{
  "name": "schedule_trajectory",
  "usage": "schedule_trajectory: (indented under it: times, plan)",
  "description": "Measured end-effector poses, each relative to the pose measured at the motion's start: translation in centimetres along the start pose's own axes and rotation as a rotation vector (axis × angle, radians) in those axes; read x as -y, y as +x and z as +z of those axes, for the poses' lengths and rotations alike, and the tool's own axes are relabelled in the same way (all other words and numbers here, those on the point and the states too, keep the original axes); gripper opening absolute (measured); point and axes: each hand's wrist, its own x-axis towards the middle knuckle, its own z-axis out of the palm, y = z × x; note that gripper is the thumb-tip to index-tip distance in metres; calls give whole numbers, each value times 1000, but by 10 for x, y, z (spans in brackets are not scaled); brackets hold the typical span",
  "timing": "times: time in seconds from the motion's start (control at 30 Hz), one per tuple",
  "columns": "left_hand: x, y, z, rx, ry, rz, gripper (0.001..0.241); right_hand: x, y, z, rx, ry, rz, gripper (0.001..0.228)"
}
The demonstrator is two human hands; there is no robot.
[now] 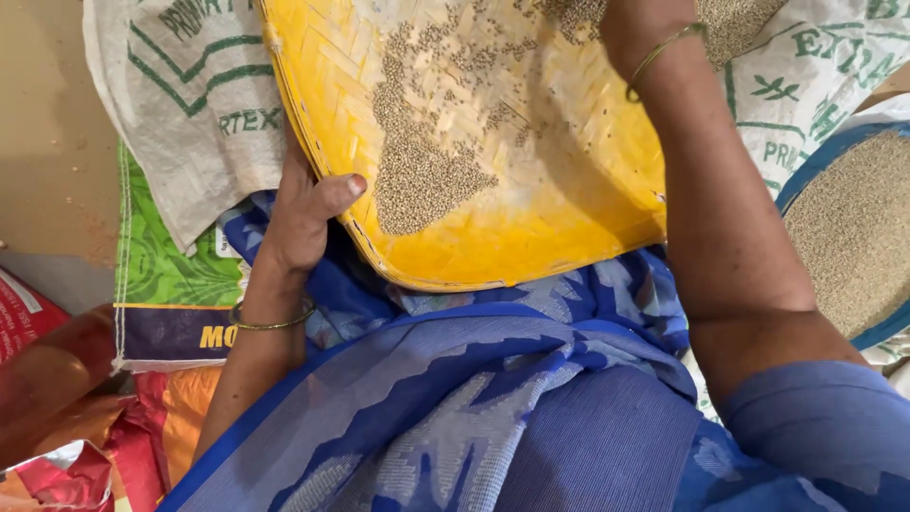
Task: The person is manually cleaning or sorting grains using a winnowing basket and their hands.
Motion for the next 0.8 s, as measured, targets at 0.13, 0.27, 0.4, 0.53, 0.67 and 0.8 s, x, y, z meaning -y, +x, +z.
schedule_trajectory:
  times: [0.13, 0.27, 0.4, 0.53, 0.67, 0.8]
  plan:
    - [-2, 0, 2, -7, -24, -26, 104, 10, -8, -17, 156, -113, 96, 19]
    - [-1, -1, 0, 9, -10, -27, 103, 56, -56, -62, 3, 12, -129, 52]
    - [2, -2, -1, 5, -13, -26, 103, 41, -98, -77, -64, 342, 159, 41]
    - [2, -3, 0, -5, -26, -13, 103, 25, -132, -81, -115, 240, 263, 29]
    - [8, -6, -3, -14, -47, -22, 102, 32, -144, -82, -60, 262, 316, 25]
    - [13, -9, -6, -20, -16, -6, 96, 44, -148, -74, -54, 271, 345, 35]
